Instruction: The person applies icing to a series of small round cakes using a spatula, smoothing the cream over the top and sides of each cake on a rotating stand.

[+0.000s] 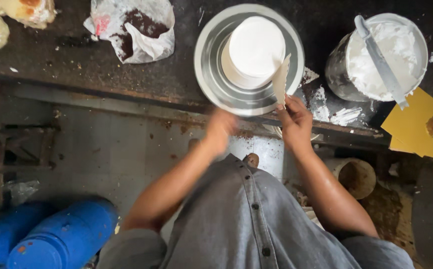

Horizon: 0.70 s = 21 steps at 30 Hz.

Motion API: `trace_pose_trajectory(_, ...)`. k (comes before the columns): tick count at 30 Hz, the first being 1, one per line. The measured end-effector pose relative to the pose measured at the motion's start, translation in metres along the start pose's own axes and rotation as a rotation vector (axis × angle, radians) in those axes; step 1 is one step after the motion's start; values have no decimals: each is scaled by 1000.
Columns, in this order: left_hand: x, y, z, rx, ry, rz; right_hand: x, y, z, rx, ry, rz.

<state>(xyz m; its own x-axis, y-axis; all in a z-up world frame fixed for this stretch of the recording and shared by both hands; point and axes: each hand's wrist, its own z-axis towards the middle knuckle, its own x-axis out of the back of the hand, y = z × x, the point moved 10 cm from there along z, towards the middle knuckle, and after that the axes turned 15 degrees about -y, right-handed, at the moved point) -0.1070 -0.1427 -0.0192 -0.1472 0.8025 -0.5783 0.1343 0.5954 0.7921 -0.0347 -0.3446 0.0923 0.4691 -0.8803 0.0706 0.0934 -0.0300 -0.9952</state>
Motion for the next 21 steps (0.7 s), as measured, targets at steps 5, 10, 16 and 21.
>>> trace_pose_trajectory(5, 41, -50, 2, 343, 78, 36, 0, 3, 0, -19, -2, 53)
trace_pose_trajectory(10, 45, -21, 26, 50, -55, -95, 1, 4, -2, -64, 5, 57)
trace_pose_trajectory(16, 17, -71, -14, 527, -192, 281, 2, 5, -7, -59, 8, 62)
trace_pose_trajectory(21, 60, -18, 9, 259, -12, -189, 8, 15, -30, -140, 2, -5)
